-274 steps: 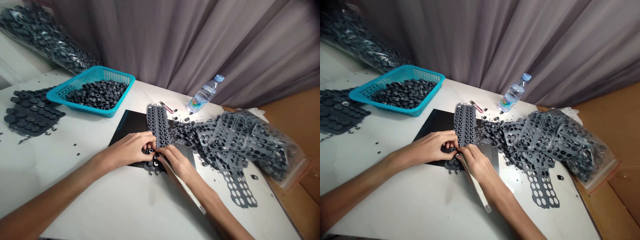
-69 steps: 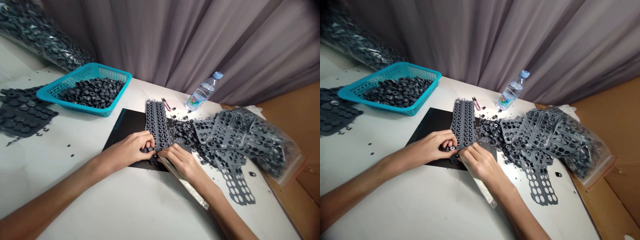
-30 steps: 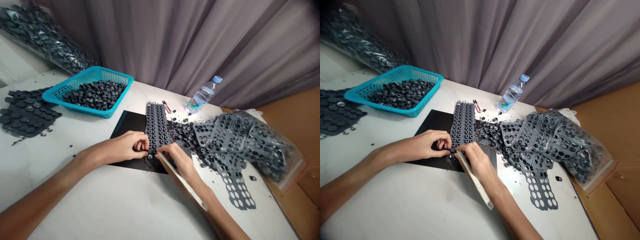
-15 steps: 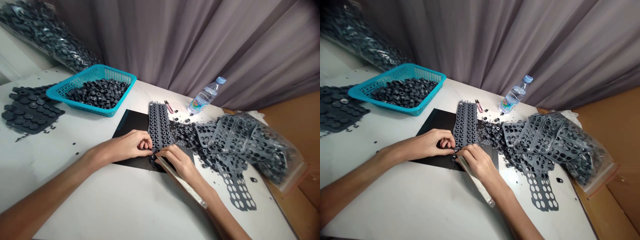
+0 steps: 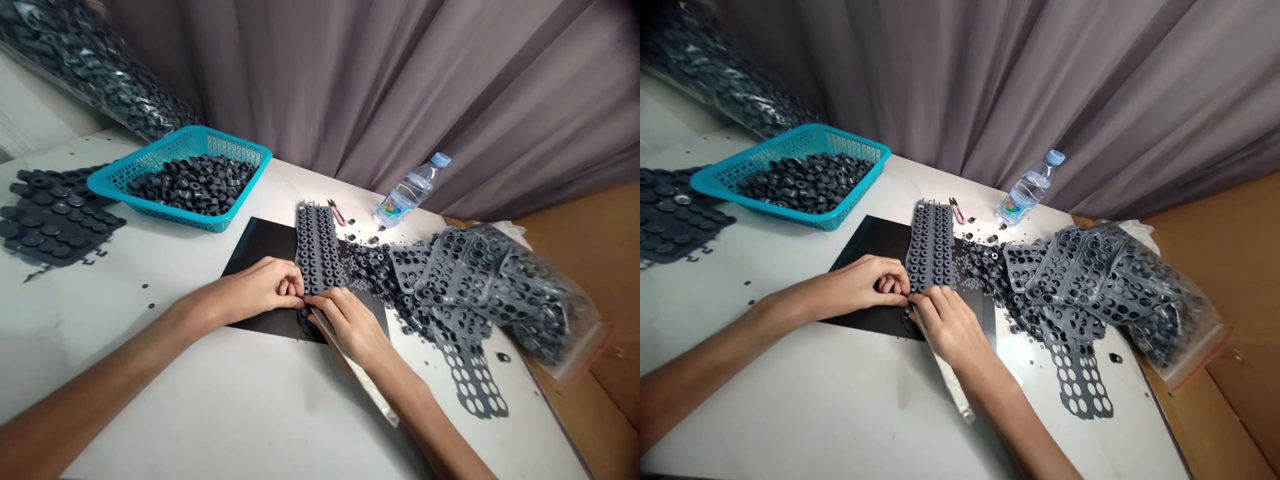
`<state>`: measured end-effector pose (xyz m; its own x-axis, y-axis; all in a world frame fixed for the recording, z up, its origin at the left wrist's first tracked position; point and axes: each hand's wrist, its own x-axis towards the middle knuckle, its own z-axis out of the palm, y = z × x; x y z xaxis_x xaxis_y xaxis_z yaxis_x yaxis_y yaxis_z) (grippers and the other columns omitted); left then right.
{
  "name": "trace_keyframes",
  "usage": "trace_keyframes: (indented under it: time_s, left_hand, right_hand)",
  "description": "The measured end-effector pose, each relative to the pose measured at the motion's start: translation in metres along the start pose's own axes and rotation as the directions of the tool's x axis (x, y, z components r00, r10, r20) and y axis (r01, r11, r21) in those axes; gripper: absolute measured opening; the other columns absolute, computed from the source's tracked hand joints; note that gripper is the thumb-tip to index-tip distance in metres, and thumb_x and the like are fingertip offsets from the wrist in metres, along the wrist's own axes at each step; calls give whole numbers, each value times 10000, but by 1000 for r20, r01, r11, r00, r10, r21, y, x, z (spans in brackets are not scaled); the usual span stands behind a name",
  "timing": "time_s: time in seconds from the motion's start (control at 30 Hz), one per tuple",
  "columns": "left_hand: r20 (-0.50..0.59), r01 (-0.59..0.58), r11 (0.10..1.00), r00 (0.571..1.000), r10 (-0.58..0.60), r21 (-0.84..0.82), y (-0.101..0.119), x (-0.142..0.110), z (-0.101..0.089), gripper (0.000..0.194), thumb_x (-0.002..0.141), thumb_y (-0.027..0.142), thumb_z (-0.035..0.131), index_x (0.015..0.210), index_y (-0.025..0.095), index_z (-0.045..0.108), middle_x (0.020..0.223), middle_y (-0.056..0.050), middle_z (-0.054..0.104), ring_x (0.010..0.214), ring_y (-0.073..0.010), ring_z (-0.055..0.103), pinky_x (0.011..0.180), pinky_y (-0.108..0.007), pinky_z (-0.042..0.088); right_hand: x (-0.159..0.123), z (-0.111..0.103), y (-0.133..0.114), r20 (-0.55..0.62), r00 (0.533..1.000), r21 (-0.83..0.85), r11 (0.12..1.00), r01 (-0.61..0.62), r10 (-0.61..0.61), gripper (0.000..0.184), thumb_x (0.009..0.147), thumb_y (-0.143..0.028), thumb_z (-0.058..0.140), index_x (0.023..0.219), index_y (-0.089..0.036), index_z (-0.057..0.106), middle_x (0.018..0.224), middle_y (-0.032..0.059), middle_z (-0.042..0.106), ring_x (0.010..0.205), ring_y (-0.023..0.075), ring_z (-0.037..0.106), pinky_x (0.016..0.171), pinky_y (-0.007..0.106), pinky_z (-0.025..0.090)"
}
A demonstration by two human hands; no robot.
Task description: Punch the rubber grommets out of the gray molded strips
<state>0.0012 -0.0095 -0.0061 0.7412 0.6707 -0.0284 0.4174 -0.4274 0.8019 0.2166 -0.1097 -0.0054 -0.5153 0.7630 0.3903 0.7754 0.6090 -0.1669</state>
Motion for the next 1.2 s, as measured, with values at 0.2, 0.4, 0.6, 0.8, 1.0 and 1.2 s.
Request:
trace_keyframes:
  time_s: [0.2, 0.4, 0.6, 0.8, 1.0, 1.2]
  left_hand:
    - [46, 56, 998, 998, -54, -38, 4, 4, 1, 232, 823, 395, 760, 848, 174, 694, 737, 11, 610, 662, -135, 545, 616, -240, 447]
    - [21, -20, 1000, 1000, 20, -15, 3, 0, 2, 233, 873, 405, 721, 872, 175, 684, 798, 0, 604, 701, -137, 523, 641, -247, 433]
    - [21, -58, 998, 998, 58, -22, 1, -1, 1, 217, 883, 391, 731, 868, 179, 685, 800, 8, 606, 692, -129, 527, 633, -243, 428]
    - [36, -53, 999, 998, 53, -4, 5, -1, -4, 192, 873, 376, 743, 886, 185, 731, 825, -7, 657, 713, -140, 576, 661, -251, 452]
    - [25, -42, 999, 999, 42, -2, 7, -2, -5, 172, 864, 361, 755, 864, 189, 741, 823, -2, 665, 711, -139, 581, 654, -249, 448]
    - [27, -26, 1000, 999, 26, 7, 6, -1, -5, 165, 868, 364, 742, 881, 200, 730, 813, 2, 658, 737, -150, 581, 654, -248, 434]
  right_hand:
    - [-1, 4, -3, -85, 960, -4, 963, -269, 267, 251, 1079, -249, 431, 1294, -151, 516, 1129, 159, 620, 996, 262, 644, 812, 393, 564]
    - [-8, -14, 14, -88, 919, 140, 918, -371, 384, 228, 1061, -309, 500, 1244, -212, 595, 1047, 95, 642, 837, 204, 640, 768, 338, 558]
    - [-3, -20, 5, 6, 991, 321, 938, -129, 134, 106, 1022, -270, 603, 1100, -220, 655, 944, 51, 708, 798, 170, 640, 751, 284, 547]
    - [-1, -13, 8, 2, 999, 275, 960, -50, 51, 114, 1033, -283, 582, 1048, -211, 670, 924, 49, 718, 798, 173, 645, 747, 288, 534]
    - [-1, -11, 6, 23, 997, 217, 973, -74, 71, 117, 1031, -278, 587, 1055, -197, 667, 928, 54, 713, 803, 177, 648, 729, 281, 530]
    - [-2, -4, 6, 12, 1000, 67, 998, -4, 3, 202, 1065, -288, 516, 1186, -186, 642, 981, 77, 714, 859, 197, 685, 755, 299, 552]
